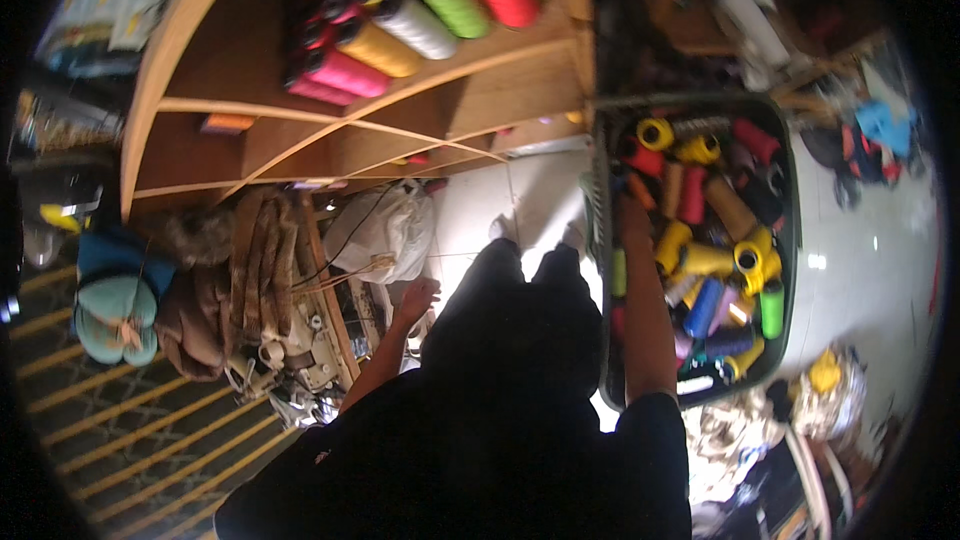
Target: The person picks up thread spools from a basket and places them onto a wooden shelf. They handle spools of various colors, including green, yellow, pink, orange, purple, and white, arranging them in rows on the shelf.
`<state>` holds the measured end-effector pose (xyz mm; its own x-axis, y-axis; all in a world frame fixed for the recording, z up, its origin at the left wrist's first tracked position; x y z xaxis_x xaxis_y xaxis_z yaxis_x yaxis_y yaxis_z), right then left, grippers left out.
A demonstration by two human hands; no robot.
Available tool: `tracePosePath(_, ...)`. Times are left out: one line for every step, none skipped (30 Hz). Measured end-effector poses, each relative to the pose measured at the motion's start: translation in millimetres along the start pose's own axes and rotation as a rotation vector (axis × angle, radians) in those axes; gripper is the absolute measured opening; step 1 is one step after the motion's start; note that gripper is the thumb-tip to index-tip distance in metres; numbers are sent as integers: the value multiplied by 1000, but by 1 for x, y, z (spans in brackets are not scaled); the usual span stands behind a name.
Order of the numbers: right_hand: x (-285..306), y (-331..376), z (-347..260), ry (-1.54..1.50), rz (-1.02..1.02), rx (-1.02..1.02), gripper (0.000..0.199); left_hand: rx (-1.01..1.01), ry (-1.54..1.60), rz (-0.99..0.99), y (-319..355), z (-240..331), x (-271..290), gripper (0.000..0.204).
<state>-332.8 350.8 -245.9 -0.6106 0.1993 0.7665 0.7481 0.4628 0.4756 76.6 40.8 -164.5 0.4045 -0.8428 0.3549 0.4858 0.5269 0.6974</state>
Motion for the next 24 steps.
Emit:
tracePosePath(7,5,-16,-14,-7,-15,28,-8,38,16,-1,1,-2,26)
tracePosePath(21,14,-26,-18,-16,-42,28,-67,12,49,0,4,-6,25)
tracePosePath(36,20,-37,-37,-12,-48,29,-131,-26,70,-3,12,-9,25)
tracePosePath(50,26,-48,-58,-3,-60,32,-165,-58,91,-7,20,-11,24)
tracePosePath(57,33,-51,-77,5,-80,36,-197,-92,104,-9,28,-15,24)
tracePosePath(60,39,-52,-82,126,34,34,-230,-127,118,-10,36,-17,23)
tracePosePath(65,47,-51,-70,254,139,32,-285,-126,128,-10,53,-21,23)
tracePosePath(69,54,-48,-27,321,191,23,-339,-122,137,-4,75,-25,22)
tracePosePath(74,63,-41,-69,323,187,19,-398,-121,150,-3,91,-27,21)
tracePosePath(79,71,-36,-110,322,188,16,-356,-83,143,-6,94,-28,19)
tracePosePath(85,82,-29,-230,248,132,17,-387,-55,131,-5,106,-30,18)
tracePosePath(92,95,-24,-291,331,98,20,-418,-28,120,-4,117,-31,18)
tracePosePath(108,114,-29,-351,411,69,24,-447,3,112,2,132,-32,17)
tracePosePath(119,129,-27,-458,500,59,26,-460,36,90,9,151,-31,17)
tracePosePath(129,145,-25,-568,583,49,29,-476,59,80,16,167,-31,17)
tracePosePath(142,160,-26,-599,631,-1,29,-492,81,69,22,183,-31,18)
tracePosePath(156,174,-33,-629,684,-57,30,-510,101,50,28,202,-30,18)
tracePosePath(165,187,-49,-983,692,-56,34,-431,110,-39,37,225,-28,19)
tracePosePath(184,201,-87,-1162,669,-128,33,-460,148,-92,48,242,-27,21)
tracePosePath(187,202,-97,-1331,653,-105,32,-497,183,-160,59,259,-30,23)
tracePosePath(190,200,-106,-1503,625,-72,33,-535,217,-220,66,272,-31,25)
tracePosePath(188,195,-114,-1577,516,70,42,-588,176,-343,68,281,-35,31)
tracePosePath(191,196,-151,-1684,417,82,49,-621,250,-387,74,290,-38,34)
tracePosePath(194,196,-184,-1708,342,143,50,-654,321,-440,82,301,-41,37)
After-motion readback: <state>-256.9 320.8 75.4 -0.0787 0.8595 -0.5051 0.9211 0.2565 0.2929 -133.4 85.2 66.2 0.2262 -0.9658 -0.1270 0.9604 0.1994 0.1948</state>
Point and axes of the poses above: each hand's wrist, its own y-axis away from the middle knuckle, its own x-axis out of the back of the hand, z = x × y, the point moved 3 cm from there along -y, towards the middle knuckle, and after that the axes turned 2 degrees about y, right-handed, at the moved point
